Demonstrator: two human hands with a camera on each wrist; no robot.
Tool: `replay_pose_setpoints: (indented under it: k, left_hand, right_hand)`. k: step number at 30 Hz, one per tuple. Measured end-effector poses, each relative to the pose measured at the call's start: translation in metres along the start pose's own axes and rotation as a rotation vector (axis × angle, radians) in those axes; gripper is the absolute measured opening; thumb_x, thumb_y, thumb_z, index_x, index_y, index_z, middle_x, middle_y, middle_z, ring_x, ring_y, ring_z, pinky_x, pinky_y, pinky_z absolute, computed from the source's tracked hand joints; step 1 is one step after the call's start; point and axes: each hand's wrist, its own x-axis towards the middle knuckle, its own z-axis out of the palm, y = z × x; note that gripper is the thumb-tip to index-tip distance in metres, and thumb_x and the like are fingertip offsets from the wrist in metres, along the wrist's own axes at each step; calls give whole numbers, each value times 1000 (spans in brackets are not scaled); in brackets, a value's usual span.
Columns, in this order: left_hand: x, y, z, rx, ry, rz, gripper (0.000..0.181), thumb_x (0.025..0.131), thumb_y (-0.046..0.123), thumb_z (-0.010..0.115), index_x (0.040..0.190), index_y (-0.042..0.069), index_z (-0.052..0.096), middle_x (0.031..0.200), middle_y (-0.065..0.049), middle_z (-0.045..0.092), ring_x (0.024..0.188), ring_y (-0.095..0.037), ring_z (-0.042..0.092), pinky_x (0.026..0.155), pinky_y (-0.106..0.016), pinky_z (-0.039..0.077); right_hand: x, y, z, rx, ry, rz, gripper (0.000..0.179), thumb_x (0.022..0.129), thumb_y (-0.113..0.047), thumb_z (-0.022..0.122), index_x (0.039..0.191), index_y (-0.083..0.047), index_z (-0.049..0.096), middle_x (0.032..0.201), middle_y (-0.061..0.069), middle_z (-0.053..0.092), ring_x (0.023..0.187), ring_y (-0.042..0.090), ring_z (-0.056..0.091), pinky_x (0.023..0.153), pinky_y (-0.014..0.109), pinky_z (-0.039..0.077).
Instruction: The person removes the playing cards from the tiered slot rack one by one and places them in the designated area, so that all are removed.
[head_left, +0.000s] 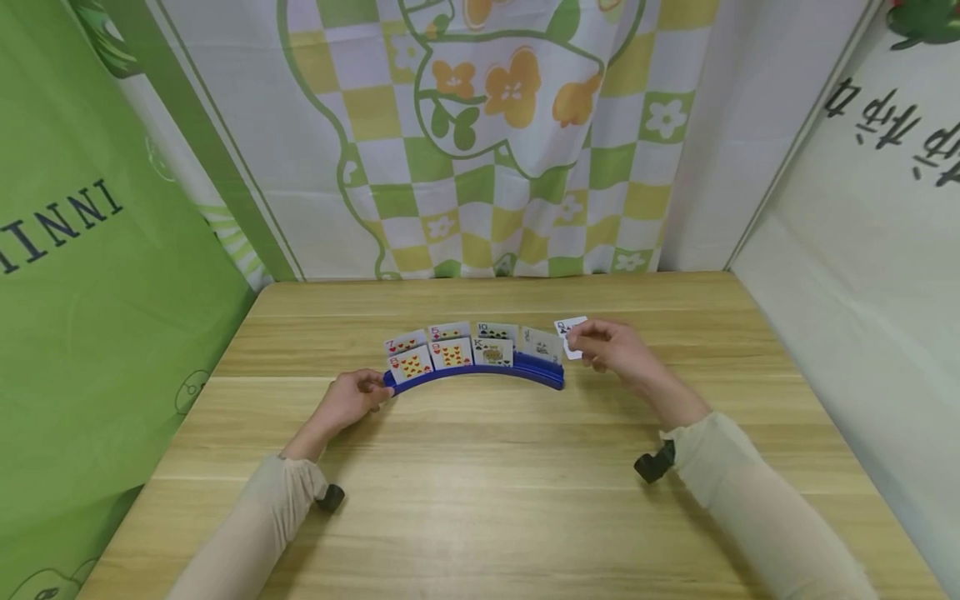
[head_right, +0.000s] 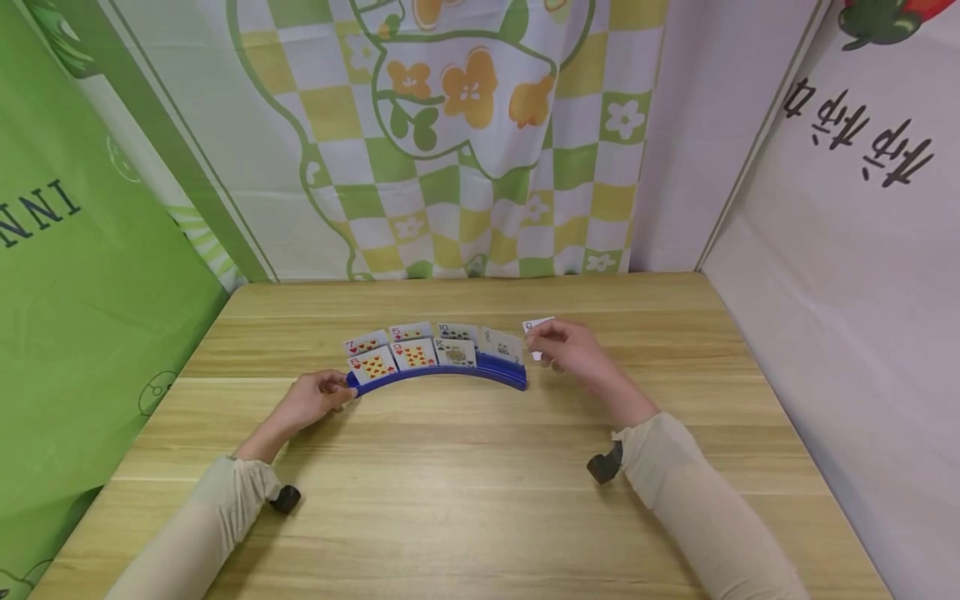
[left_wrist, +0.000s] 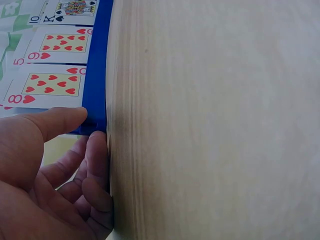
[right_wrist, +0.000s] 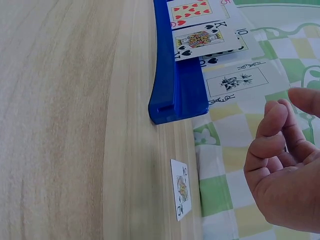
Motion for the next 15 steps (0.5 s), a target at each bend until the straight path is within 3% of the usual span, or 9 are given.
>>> replay_pose_setpoints:
  k: [6, 15]
  left_hand:
    - [0, 1, 0, 2, 8, 10, 34, 91, 20, 71, 115, -4, 65, 93, -15, 73, 65, -11, 62, 58, -24, 48]
    - [1, -2, 1, -4, 13, 10, 34, 91, 19, 71, 115, -5, 66, 93, -16, 73, 66, -12, 63, 58, -24, 48]
  right_hand:
    - [1, 1, 3, -33, -9, -6, 36, 99, -25, 63, 122, 1, 58, 90, -6, 61, 78, 13, 54, 66, 25, 43]
    - [3, 1, 8, -48, -6, -20, 34, 96, -21, 66, 120, 1, 59, 89, -2, 59, 77, 13, 54, 65, 26, 43]
